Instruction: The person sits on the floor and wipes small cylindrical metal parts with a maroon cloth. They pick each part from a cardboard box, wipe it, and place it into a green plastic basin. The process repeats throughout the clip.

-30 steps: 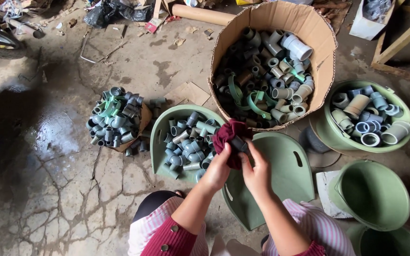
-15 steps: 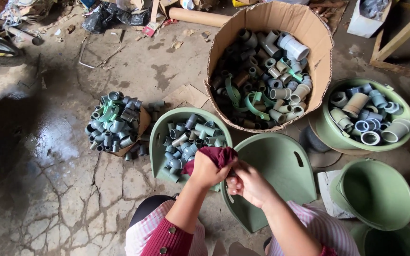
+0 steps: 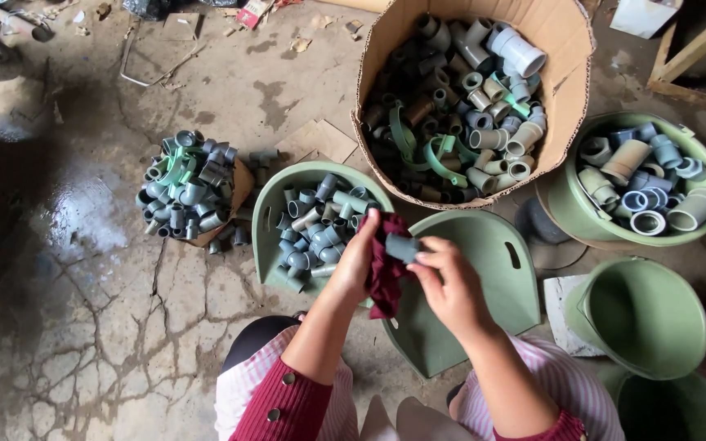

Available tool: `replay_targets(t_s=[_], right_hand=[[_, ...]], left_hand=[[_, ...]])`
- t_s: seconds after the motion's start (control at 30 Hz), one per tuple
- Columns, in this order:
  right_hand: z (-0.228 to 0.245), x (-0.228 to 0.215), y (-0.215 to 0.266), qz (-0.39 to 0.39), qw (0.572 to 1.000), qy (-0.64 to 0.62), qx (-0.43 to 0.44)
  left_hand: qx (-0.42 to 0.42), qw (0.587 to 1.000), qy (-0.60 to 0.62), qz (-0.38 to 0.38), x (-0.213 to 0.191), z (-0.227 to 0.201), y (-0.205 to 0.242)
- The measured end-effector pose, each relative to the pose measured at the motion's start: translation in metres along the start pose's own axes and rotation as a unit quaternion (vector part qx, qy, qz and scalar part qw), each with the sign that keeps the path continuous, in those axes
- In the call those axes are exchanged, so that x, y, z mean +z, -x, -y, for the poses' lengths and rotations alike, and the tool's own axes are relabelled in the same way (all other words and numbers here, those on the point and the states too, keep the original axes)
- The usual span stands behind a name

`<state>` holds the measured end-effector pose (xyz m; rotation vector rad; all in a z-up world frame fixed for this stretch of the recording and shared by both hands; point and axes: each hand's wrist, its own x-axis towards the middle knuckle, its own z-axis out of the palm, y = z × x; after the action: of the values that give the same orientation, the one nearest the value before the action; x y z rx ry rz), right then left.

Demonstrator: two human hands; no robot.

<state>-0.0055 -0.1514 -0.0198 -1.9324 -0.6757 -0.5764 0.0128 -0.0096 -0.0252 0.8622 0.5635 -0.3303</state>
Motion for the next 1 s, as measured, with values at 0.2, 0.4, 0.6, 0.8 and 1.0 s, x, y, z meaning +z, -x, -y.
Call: replay_targets(t_s=[0.2,0.4,0.6,0.8,1.0], right_hand=[[0.019,0.010,-0.005,-0.085,0.976,-0.110,0.167],[0.024,0.013,-0.020,-0.041,0.987,0.142,0.062],[0.030,-0.004,-0.038,0.086,0.996,-0.015,0.003],[0.002,-0.004,-0.020,0.216,0.969,0.111,0.039],[0.011,-0.005,-0.020,0.289,0.942,0.097,0.141]], left_hand=[[0.111,0.968,0.154,0.161,0.013,0.018,0.003],[0.235,0.962,0.115,0.073,0.015,0.015,0.008],[0.315,0.914,-0.245,-0.073,-0.002,0.007,0.005],[0.165,0.842,-0.501,-0.116,-0.005,-0.012,0.016],[0.245,0.789,-0.556,-0.095,-0.004,-0.015,0.020]])
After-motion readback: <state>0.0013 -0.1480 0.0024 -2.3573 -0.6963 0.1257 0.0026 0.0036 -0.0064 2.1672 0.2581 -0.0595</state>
